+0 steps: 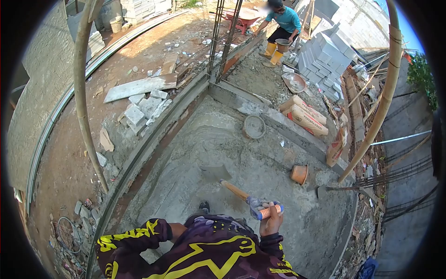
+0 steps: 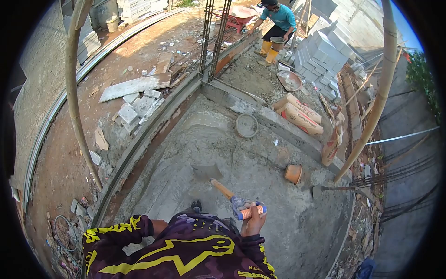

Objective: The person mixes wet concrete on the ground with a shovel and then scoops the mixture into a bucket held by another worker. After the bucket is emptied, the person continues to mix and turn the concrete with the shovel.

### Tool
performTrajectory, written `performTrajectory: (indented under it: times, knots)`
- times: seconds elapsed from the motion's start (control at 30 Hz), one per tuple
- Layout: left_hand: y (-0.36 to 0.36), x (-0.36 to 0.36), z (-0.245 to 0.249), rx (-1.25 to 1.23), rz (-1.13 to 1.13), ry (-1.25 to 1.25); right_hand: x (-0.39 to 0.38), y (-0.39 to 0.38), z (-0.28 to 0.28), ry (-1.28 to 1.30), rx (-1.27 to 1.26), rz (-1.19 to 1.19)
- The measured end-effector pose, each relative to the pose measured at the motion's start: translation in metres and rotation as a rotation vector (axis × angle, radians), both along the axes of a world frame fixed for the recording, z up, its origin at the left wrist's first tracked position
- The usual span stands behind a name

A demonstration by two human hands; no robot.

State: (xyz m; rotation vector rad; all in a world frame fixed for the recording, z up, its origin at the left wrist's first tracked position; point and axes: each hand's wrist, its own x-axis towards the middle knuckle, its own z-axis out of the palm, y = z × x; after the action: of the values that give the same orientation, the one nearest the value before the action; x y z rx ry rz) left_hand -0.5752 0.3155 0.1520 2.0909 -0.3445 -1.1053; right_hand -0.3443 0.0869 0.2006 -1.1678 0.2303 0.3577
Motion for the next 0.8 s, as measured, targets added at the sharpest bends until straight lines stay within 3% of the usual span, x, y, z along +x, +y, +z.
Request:
performTrajectory:
  times: [0.5, 0.8]
  knots:
    - [-0.002, 0.002, 0.006, -0.013, 0.029, 0.047, -0.001, -0.004, 0.002, 0.038, 0.009, 0.041]
    - [-0.004, -0.005, -0.011, -0.053, 0.049, -0.064, -0.001, -0.011, -0.001, 0.059, 0.013, 0.03]
